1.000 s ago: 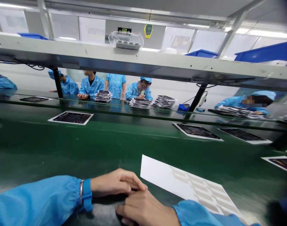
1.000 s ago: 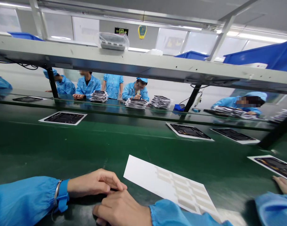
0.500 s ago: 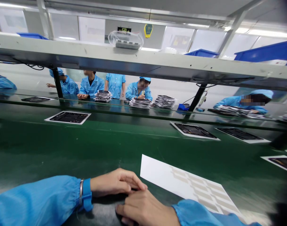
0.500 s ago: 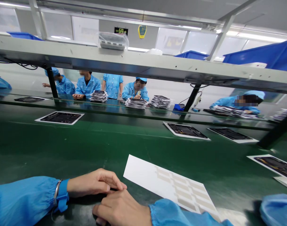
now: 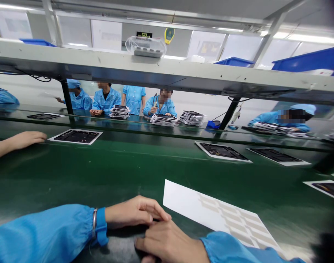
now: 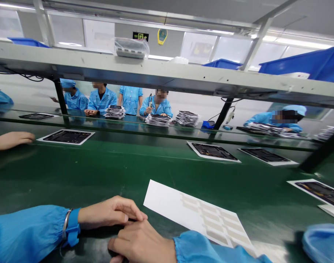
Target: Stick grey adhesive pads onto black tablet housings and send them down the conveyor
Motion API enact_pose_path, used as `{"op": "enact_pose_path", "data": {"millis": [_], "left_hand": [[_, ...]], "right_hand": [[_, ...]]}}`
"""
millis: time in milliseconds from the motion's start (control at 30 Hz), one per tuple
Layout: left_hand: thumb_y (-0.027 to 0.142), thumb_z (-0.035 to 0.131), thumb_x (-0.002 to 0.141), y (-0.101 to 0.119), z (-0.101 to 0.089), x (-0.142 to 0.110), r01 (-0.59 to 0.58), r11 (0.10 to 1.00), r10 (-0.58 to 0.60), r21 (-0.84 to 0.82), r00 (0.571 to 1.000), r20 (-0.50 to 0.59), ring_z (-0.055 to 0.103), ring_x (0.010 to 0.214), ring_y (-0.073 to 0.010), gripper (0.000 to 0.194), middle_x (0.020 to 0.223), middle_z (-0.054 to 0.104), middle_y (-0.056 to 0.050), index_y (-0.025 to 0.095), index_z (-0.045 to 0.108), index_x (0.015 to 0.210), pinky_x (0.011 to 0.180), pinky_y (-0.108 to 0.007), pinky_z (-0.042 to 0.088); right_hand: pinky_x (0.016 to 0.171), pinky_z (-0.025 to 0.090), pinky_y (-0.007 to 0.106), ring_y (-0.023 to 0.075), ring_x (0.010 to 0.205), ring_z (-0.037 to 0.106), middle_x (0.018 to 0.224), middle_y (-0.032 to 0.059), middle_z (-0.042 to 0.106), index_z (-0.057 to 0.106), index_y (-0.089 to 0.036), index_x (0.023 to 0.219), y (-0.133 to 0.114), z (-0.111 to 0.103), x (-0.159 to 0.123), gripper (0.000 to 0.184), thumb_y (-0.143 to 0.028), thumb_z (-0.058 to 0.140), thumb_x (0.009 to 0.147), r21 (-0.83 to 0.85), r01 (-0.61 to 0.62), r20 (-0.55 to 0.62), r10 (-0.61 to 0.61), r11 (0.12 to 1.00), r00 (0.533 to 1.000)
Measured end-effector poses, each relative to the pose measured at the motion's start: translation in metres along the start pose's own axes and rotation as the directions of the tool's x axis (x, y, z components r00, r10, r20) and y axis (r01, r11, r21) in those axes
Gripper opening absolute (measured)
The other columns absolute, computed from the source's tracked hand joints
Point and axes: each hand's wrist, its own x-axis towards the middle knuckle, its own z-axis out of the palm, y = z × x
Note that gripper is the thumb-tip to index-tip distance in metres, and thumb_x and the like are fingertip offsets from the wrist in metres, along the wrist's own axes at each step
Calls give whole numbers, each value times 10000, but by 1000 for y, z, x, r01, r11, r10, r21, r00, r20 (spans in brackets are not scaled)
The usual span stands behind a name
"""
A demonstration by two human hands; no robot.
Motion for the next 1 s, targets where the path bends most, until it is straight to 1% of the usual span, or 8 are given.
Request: {"op": "enact_pose_path", "data": {"millis": [133, 233, 300, 533, 667, 800, 900, 1000], "left_hand": [[199, 717, 824, 1, 1, 0, 1, 1000, -1, 8, 1000, -3, 545, 1322, -326, 280, 1266, 680, -139, 150, 738, 1098, 1181, -524, 316], [208, 725, 824, 1, 0, 0, 1, 1000, -1, 11, 1000, -1, 545, 1321, -332, 283, 1269, 678, -145, 147, 737, 1099, 1184, -529, 308], [214, 728, 829, 0, 0, 0, 0, 1000, 0, 11, 1000, 2, 548, 1318, -331, 286, 1276, 673, -150, 144, 735, 1106, 1183, -524, 313], [228, 732, 841, 0, -1, 0, -2, 1000, 2, 30, 1000, 5, 536, 1329, -333, 283, 1281, 669, -156, 143, 732, 1111, 1188, -535, 305], [231, 724, 852, 1, -2, 1, -4, 999, 3, 35, 1000, 11, 541, 1324, -330, 292, 1286, 666, -158, 139, 725, 1128, 1189, -538, 307], [208, 704, 848, 1, -2, 0, -16, 998, 15, 60, 1000, 11, 553, 1315, -315, 289, 1279, 673, -143, 139, 726, 1127, 1185, -504, 331], [185, 677, 848, 2, -2, 0, -15, 995, 14, 98, 1000, 9, 583, 1285, -290, 283, 1267, 683, -125, 144, 728, 1124, 1164, -460, 374], [162, 648, 850, 4, -1, 0, 5, 987, -3, 160, 1000, -13, 615, 1246, -266, 287, 1255, 690, -115, 142, 727, 1125, 1132, -423, 418]], "right_hand": [[595, 348, 286, 121, 596, 512, 683, 0, 634, 634, -150, 945, 1, 2, 1, 527, -457, 231, 1087, -18, 32, -40, -32, 999, 999], [590, 357, 286, 123, 593, 499, 683, 3, 632, 634, -143, 957, 2, 0, 3, 595, -440, 137, 1091, 9, 54, -55, -53, 999, 997], [586, 361, 285, 124, 592, 495, 683, 5, 632, 633, -141, 959, 1, -3, 4, 617, -443, 111, 1090, 22, 60, -60, -58, 998, 997], [581, 355, 288, 125, 600, 517, 697, 3, 640, 623, -155, 972, 0, -4, 2, 447, -464, 317, 1074, -24, 12, 22, -11, 1000, 1000], [581, 355, 283, 132, 612, 521, 712, 15, 629, 613, -154, 983, 0, -5, 1, 430, -475, 340, 1066, 9, 0, 34, -1, 1000, 999], [602, 369, 280, 143, 660, 537, 768, 28, 637, 590, -159, 1043, -1, -9, -1, 376, -462, 368, 1061, 21, -14, 65, 12, 1000, 998], [655, 402, 272, 155, 728, 549, 813, 39, 643, 556, -168, 1085, -1, -9, -3, 323, -424, 360, 1064, 52, -10, 20, 9, 999, 1000], [734, 429, 274, 165, 796, 549, 863, 54, 650, 516, -180, 1111, 1, -8, -4, 287, -372, 307, 1071, 97, 56, -101, -46, 994, 994]]}}
